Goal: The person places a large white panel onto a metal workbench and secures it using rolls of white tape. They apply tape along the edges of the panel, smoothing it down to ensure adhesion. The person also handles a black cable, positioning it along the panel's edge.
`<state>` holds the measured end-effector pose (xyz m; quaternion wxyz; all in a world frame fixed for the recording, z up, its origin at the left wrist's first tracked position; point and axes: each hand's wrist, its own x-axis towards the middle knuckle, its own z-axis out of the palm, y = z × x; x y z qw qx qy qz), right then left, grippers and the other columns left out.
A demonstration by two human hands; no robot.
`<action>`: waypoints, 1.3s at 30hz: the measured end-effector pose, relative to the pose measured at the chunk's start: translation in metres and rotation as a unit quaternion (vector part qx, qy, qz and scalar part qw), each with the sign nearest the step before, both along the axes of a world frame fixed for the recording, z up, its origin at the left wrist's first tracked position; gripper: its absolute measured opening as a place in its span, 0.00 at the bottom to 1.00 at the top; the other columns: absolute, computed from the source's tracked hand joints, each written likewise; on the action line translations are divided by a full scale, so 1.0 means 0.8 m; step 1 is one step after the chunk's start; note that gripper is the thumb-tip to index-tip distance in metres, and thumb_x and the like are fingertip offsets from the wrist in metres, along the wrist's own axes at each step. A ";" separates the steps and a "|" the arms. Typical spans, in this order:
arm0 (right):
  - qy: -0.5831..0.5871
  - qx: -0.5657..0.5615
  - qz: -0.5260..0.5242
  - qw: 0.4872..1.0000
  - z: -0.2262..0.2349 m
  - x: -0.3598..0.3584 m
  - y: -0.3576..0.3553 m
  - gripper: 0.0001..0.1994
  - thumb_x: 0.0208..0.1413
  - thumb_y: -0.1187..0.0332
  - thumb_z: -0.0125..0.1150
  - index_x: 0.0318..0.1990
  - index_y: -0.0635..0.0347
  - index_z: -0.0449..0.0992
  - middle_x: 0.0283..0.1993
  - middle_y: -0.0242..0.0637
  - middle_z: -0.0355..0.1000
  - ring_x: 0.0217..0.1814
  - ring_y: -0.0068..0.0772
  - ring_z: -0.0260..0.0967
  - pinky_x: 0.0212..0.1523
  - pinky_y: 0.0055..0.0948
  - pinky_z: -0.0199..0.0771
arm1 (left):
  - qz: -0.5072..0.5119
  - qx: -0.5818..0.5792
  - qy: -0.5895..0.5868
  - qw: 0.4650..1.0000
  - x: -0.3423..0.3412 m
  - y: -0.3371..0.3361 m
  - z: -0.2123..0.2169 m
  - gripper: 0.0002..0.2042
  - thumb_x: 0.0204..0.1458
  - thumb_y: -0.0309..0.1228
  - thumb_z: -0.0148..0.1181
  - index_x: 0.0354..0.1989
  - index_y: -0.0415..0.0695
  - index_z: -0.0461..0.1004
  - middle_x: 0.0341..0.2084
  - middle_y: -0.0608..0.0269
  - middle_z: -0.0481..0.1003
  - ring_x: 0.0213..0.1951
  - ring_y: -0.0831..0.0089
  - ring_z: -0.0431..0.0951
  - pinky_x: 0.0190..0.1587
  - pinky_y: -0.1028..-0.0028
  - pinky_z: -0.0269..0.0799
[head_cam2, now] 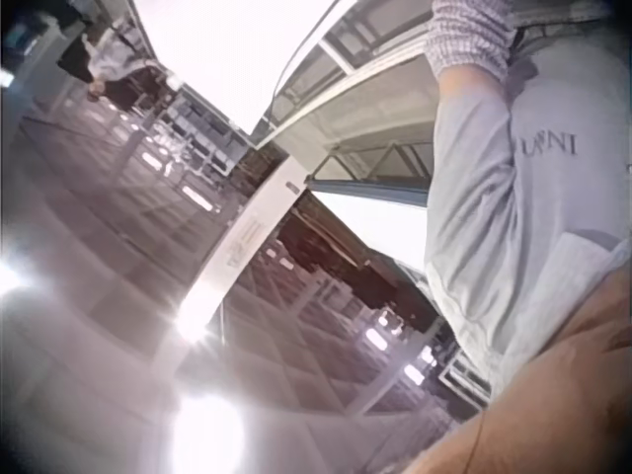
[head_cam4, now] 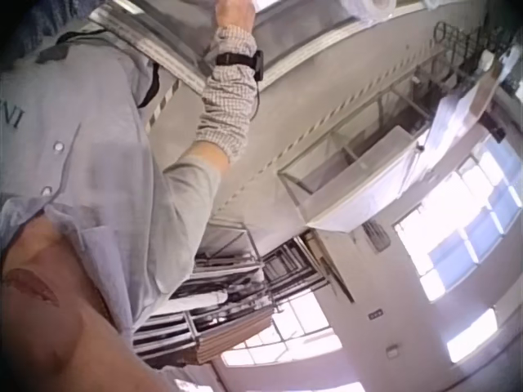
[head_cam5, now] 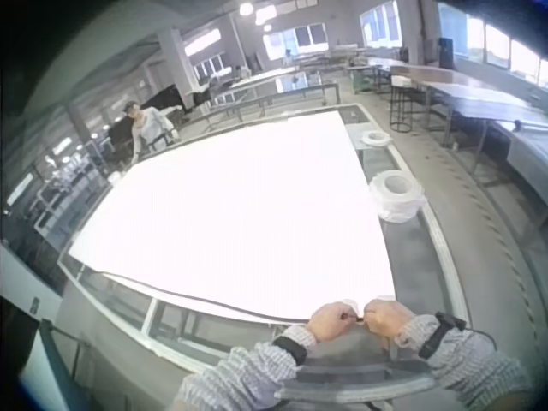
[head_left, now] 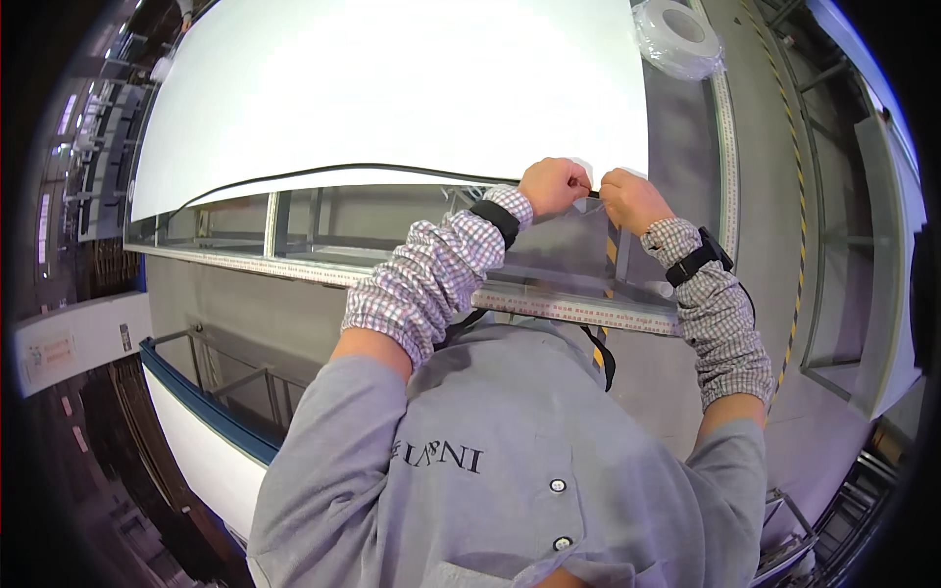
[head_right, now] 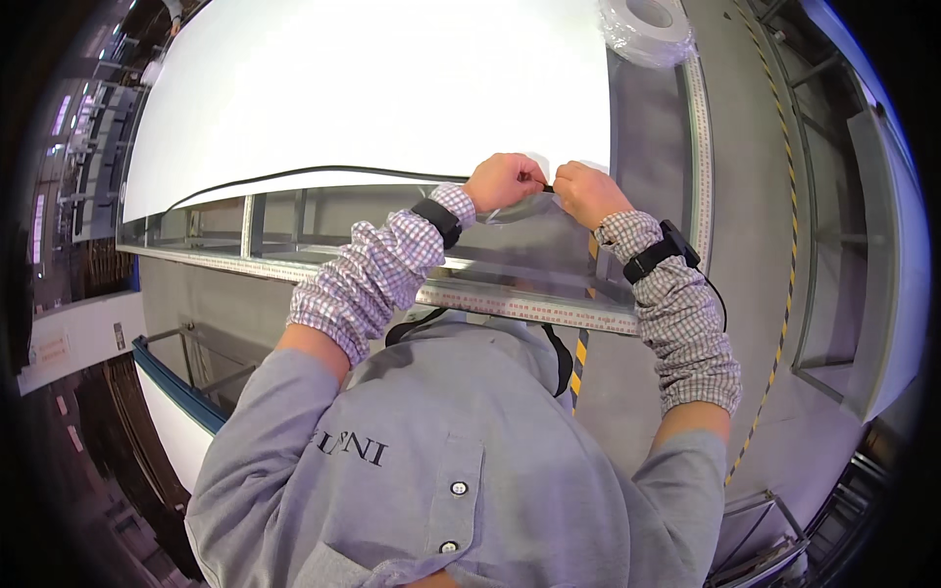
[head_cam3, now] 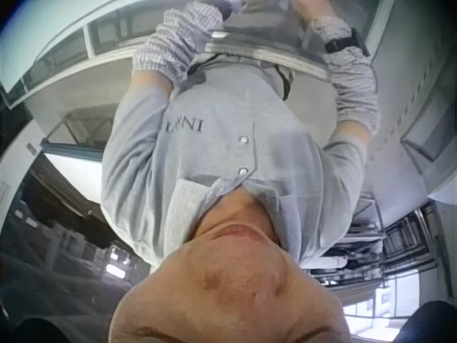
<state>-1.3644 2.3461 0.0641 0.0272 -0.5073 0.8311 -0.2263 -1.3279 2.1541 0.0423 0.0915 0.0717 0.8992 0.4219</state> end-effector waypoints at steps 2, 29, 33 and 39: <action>-0.003 0.002 0.019 1.000 0.005 -0.002 0.001 0.01 0.39 0.76 0.54 0.22 0.64 0.69 0.30 0.37 0.67 0.38 0.38 0.66 0.37 0.34 0.70 | -0.004 0.022 0.005 1.000 0.005 -0.029 -0.004 0.06 0.42 0.32 0.63 0.27 0.45 0.78 0.20 0.63 0.76 0.25 0.74 0.75 0.30 0.75 0.70; -0.076 0.016 -0.100 0.992 0.005 -0.001 0.005 0.01 0.39 0.75 0.54 0.23 0.62 0.71 0.26 0.37 0.67 0.32 0.40 0.67 0.32 0.35 0.68 | -0.071 -0.010 -0.013 0.997 -0.001 -0.054 0.007 0.08 0.44 0.33 0.59 0.27 0.42 0.78 0.22 0.59 0.77 0.26 0.69 0.76 0.32 0.72 0.71; -0.088 -0.042 -0.119 0.988 -0.003 0.001 0.010 0.03 0.39 0.76 0.55 0.25 0.62 0.73 0.26 0.38 0.68 0.32 0.41 0.67 0.33 0.35 0.68 | -0.110 0.019 -0.036 0.993 -0.021 -0.016 0.021 0.08 0.43 0.33 0.60 0.27 0.41 0.78 0.23 0.58 0.77 0.26 0.71 0.76 0.31 0.74 0.71; -0.053 -0.038 -0.086 0.994 -0.001 0.004 0.009 0.04 0.39 0.77 0.55 0.26 0.62 0.73 0.29 0.39 0.68 0.35 0.42 0.66 0.34 0.35 0.68 | -0.070 -0.058 -0.023 0.996 -0.019 -0.026 0.021 0.07 0.42 0.33 0.59 0.27 0.44 0.78 0.23 0.61 0.77 0.26 0.71 0.76 0.31 0.74 0.70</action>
